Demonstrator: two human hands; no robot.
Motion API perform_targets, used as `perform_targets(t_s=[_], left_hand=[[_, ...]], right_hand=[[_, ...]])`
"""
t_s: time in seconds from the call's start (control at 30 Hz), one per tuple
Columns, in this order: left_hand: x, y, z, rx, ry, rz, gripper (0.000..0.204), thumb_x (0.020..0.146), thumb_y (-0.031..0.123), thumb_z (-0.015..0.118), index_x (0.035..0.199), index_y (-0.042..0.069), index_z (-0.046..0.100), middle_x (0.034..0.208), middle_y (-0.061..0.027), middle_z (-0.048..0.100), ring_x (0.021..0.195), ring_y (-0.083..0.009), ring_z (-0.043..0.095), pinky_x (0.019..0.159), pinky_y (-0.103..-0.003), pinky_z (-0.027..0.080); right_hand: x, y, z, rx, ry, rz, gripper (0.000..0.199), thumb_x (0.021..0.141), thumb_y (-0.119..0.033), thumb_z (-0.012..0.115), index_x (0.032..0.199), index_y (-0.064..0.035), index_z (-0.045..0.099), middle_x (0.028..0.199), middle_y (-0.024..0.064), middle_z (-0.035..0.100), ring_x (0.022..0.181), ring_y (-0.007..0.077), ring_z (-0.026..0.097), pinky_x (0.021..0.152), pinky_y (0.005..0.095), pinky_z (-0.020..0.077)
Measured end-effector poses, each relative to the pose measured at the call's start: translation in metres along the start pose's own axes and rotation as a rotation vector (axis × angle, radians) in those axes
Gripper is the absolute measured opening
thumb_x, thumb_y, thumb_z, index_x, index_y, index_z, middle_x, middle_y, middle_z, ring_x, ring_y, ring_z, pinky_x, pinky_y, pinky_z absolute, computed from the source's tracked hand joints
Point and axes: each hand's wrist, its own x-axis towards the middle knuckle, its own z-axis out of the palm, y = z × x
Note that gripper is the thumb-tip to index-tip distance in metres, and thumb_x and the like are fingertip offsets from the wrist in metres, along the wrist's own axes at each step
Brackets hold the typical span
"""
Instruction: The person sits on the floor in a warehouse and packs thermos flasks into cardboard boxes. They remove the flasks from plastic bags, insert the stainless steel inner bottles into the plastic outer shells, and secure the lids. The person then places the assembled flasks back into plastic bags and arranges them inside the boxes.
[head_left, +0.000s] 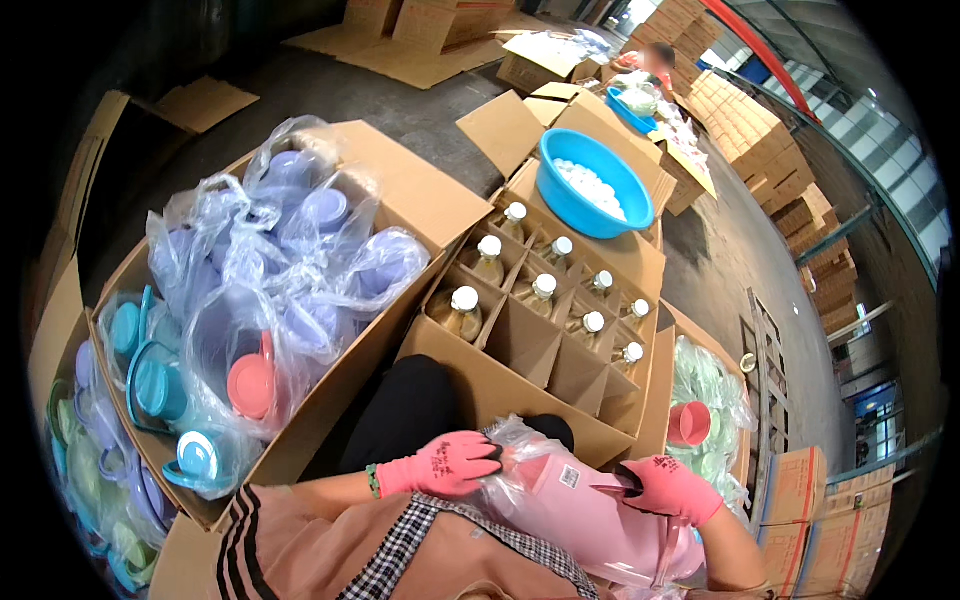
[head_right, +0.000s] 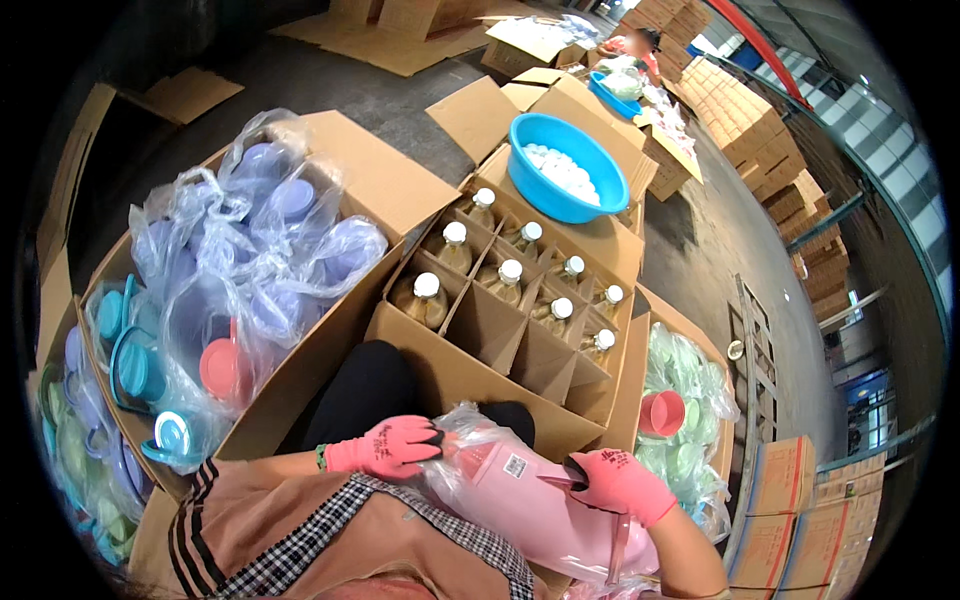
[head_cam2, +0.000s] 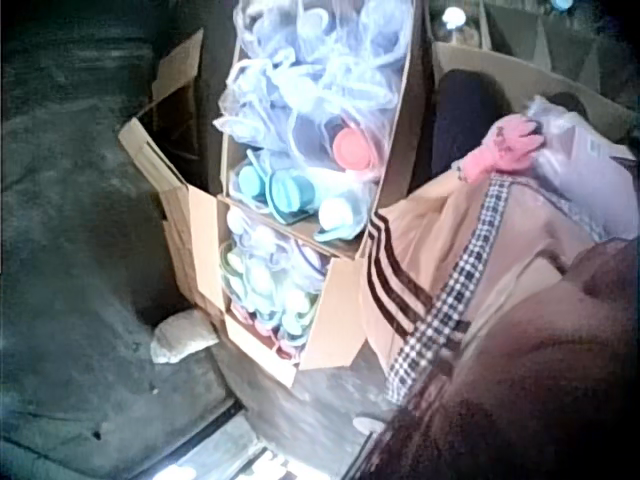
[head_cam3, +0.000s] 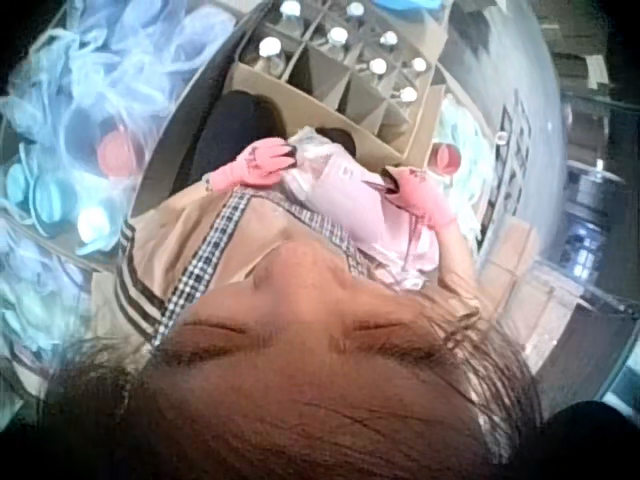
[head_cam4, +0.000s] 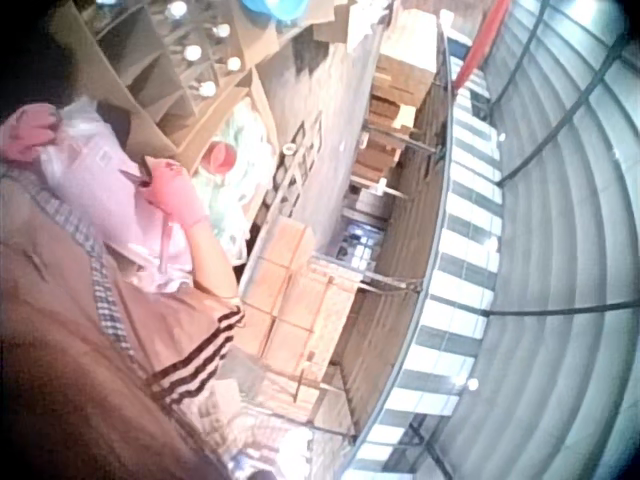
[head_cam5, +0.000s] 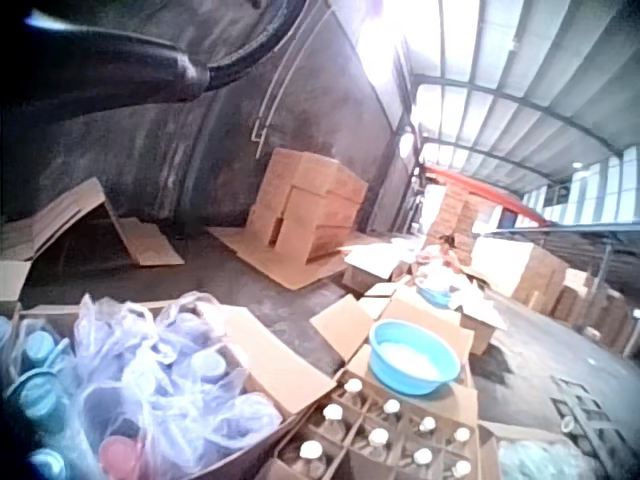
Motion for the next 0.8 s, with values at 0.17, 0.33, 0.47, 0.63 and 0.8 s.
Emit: perform_targets(t_s=[0.17, 0.33, 0.47, 0.63, 0.8], left_hand=[[-0.015, -0.012, -0.036, 0.508, -0.078, -0.375, 0.031, 0.057, 0.011, 0.061, 0.087, 0.003, 0.056, 0.089, -0.0114, 0.053, 0.079, -0.0304, 0.052, 0.072, -0.036, 0.044], [-0.018, 0.009, 0.019, 0.202, -0.649, -0.408, 0.035, 0.064, 0.018, 0.063, 0.097, 0.006, 0.058, 0.097, -0.0115, 0.055, 0.089, -0.0253, 0.054, 0.080, -0.031, 0.041], [-0.029, 0.021, 0.042, -0.274, -0.790, -0.689, 0.036, 0.068, 0.021, 0.063, 0.099, 0.005, 0.057, 0.098, -0.0131, 0.055, 0.090, -0.0269, 0.054, 0.079, -0.032, 0.042], [-0.051, 0.019, 0.001, -0.691, -0.488, -0.978, 0.038, 0.072, 0.026, 0.063, 0.102, 0.003, 0.056, 0.101, -0.0151, 0.055, 0.091, -0.0288, 0.054, 0.078, -0.033, 0.043], [-0.047, 0.029, -0.011, 0.056, -0.160, -0.877, 0.042, 0.076, 0.029, 0.059, 0.107, 0.002, 0.053, 0.098, -0.0189, 0.056, 0.095, -0.0329, 0.053, 0.080, -0.035, 0.043]], right_hand=[[-0.051, 0.018, -0.032, 0.169, 0.470, 0.107, 0.047, 0.061, -0.021, 0.068, 0.102, -0.0036, 0.054, 0.086, 0.0178, 0.059, 0.082, 0.0323, 0.056, 0.075, 0.0370, 0.0444], [-0.038, 0.027, 0.004, 1.006, 0.987, 0.176, 0.067, 0.061, -0.012, 0.072, 0.118, 0.0046, 0.042, 0.100, 0.0141, 0.056, 0.096, 0.0178, 0.053, 0.083, 0.0304, 0.0423], [0.051, -0.047, 0.042, 1.177, 0.904, -0.049, 0.037, 0.067, -0.010, 0.070, 0.098, -0.0003, 0.052, 0.091, 0.0089, 0.059, 0.086, 0.0179, 0.056, 0.076, 0.0308, 0.0436], [0.114, -0.093, 0.161, 0.998, 1.284, -0.202, 0.030, 0.067, -0.007, 0.071, 0.089, -0.0009, 0.052, 0.081, 0.0062, 0.058, 0.076, 0.0191, 0.055, 0.070, 0.0294, 0.0433], [0.144, -0.080, 0.179, 1.357, 0.696, -0.110, 0.023, 0.075, -0.013, 0.066, 0.090, -0.0011, 0.054, 0.080, 0.0056, 0.060, 0.074, 0.0105, 0.056, 0.067, 0.0239, 0.0445]])
